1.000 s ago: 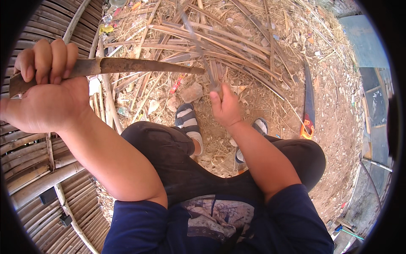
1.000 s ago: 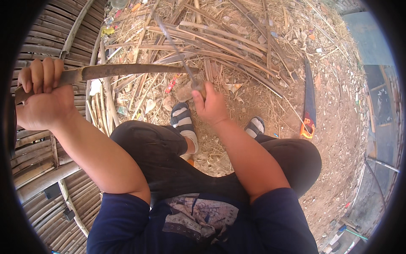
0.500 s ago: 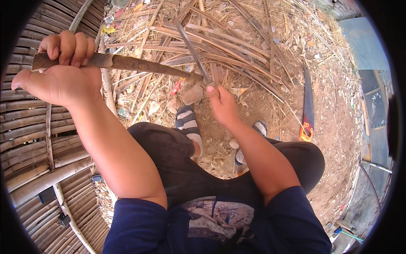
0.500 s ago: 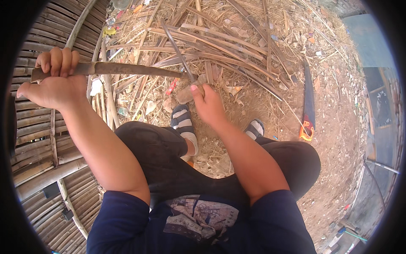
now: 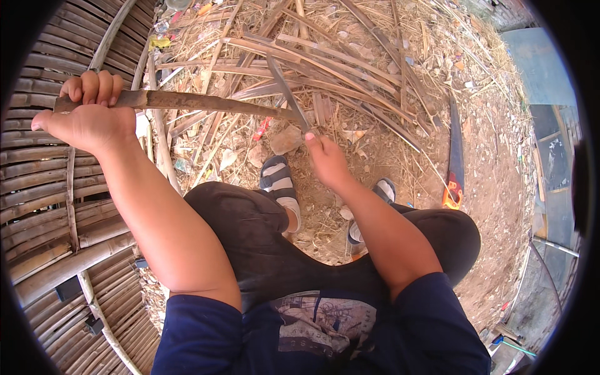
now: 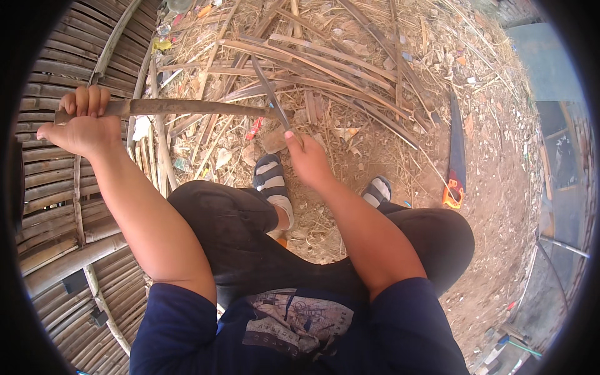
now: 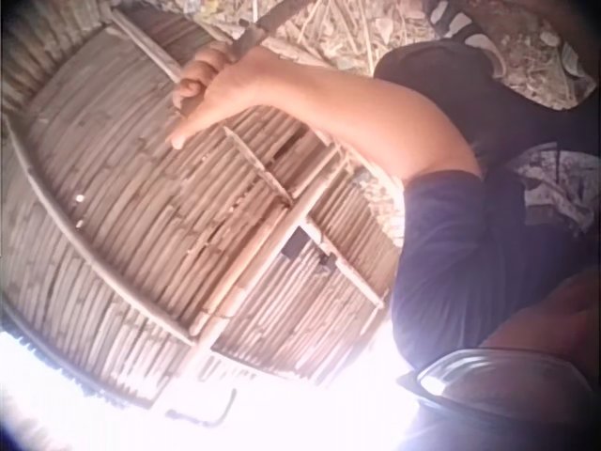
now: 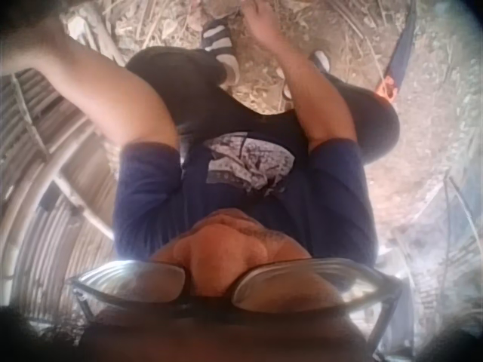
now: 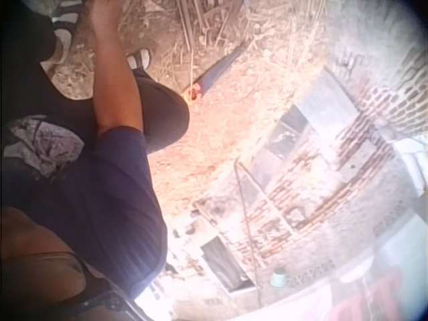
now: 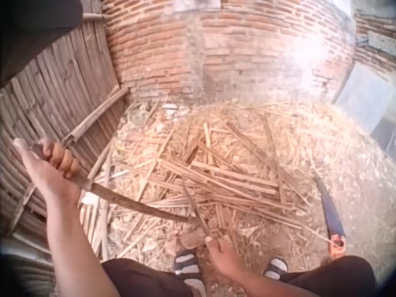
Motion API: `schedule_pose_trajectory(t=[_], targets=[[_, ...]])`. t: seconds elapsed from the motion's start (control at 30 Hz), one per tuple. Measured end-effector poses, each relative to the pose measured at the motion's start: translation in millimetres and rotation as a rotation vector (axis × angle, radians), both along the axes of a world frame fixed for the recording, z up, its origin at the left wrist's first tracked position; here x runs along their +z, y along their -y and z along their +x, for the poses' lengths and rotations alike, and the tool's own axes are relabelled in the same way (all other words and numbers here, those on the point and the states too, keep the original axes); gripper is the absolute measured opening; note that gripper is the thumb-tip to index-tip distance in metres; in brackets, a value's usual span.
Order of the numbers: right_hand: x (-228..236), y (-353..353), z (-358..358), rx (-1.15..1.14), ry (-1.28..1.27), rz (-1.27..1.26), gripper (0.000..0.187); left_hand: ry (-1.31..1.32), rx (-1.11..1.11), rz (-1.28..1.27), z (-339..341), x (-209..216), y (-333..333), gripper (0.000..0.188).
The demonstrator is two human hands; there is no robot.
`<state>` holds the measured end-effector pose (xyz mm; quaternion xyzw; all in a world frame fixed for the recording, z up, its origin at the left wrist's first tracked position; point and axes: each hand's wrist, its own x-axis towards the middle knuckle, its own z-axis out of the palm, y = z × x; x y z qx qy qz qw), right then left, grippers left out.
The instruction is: The person splits a bamboo stick using a knife and a hammer, then uses a knife to shave thin strips from the split pieces.
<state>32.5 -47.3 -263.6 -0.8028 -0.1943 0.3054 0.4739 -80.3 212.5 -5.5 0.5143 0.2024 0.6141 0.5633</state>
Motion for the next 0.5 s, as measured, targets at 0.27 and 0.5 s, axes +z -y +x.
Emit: schedule_pose_trajectory(t=[0.27, 0.5], targets=[[-41, 18, -24, 0.197, 0.255, -0.333, 0.051, 0.021, 0.051, -0.069, 5, 1, 2, 0.073], [-29, 11, -2, 0.056, -0.114, -0.206, 0.058, 0.017, 0.072, -0.061, 1, -5, -9, 0.07]])
